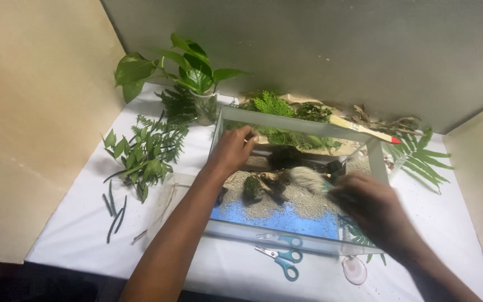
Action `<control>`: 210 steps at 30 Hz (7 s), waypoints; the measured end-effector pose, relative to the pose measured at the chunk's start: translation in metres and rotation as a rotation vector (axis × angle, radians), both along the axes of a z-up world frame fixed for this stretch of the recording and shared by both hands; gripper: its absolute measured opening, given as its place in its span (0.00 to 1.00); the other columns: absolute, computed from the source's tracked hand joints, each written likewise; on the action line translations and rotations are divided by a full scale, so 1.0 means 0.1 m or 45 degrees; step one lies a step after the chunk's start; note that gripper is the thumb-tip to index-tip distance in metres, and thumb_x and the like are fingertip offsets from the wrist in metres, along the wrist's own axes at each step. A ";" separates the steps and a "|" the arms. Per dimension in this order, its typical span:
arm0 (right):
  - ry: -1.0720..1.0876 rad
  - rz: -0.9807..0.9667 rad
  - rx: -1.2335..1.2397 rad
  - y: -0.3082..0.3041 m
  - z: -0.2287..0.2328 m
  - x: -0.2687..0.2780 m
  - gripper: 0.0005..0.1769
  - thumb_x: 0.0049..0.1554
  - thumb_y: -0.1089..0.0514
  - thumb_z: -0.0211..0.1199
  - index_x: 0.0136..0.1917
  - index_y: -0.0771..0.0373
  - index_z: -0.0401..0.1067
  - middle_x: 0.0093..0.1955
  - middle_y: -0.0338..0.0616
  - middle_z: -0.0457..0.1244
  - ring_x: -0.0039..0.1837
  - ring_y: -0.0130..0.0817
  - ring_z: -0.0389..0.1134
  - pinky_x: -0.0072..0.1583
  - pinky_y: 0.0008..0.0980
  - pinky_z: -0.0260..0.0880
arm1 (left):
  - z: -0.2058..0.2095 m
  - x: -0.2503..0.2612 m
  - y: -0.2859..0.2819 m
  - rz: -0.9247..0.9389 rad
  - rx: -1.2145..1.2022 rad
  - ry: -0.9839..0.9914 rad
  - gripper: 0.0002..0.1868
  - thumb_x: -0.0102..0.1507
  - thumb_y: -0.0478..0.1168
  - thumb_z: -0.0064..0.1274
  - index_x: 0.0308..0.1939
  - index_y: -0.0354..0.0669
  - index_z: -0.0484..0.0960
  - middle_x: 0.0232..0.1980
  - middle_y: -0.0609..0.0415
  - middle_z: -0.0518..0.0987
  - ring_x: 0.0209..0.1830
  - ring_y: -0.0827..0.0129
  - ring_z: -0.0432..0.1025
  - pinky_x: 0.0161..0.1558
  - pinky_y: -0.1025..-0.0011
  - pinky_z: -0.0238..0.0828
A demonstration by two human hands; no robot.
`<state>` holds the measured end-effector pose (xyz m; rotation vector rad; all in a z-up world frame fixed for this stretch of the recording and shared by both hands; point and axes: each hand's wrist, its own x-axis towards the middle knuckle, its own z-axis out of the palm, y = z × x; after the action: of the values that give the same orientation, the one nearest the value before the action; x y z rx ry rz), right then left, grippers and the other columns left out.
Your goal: Adding and leveling sand substrate in a glass terrarium containing plants and decorative wood.
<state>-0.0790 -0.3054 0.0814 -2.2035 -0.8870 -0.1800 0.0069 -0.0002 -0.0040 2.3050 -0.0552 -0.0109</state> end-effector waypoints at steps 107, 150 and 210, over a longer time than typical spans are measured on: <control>0.264 0.508 -0.663 1.28 -0.33 0.19 0.05 0.57 0.68 0.63 0.41 0.70 0.78 0.39 0.57 0.70 0.39 0.49 0.75 0.39 0.37 0.74 | 0.20 -0.16 0.03 -0.115 -0.013 -0.070 0.11 0.69 0.38 0.50 0.49 0.35 0.84 0.42 0.38 0.86 0.46 0.39 0.81 0.48 0.46 0.75; 0.189 -1.484 -0.286 -1.54 -1.59 0.36 0.08 0.56 0.44 0.68 0.47 0.42 0.82 0.49 0.28 0.73 0.47 0.35 0.75 0.50 0.38 0.69 | 0.34 -0.20 0.03 -0.053 0.133 0.236 0.12 0.71 0.45 0.48 0.54 0.51 0.83 0.50 0.54 0.87 0.44 0.62 0.82 0.46 0.63 0.77; 1.145 -1.061 1.196 -1.93 -1.57 2.04 0.21 0.63 0.76 0.53 0.70 0.75 0.66 0.54 0.63 0.62 0.47 0.52 0.73 0.38 0.36 0.72 | -0.02 -0.20 0.39 -0.089 0.294 0.225 0.14 0.67 0.53 0.49 0.53 0.64 0.85 0.49 0.70 0.91 0.43 0.71 0.85 0.45 0.66 0.75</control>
<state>0.1253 -0.4983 -0.0754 -1.3512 0.5610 0.0270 -0.0132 0.0392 -0.0057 2.5214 -0.0453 -0.2694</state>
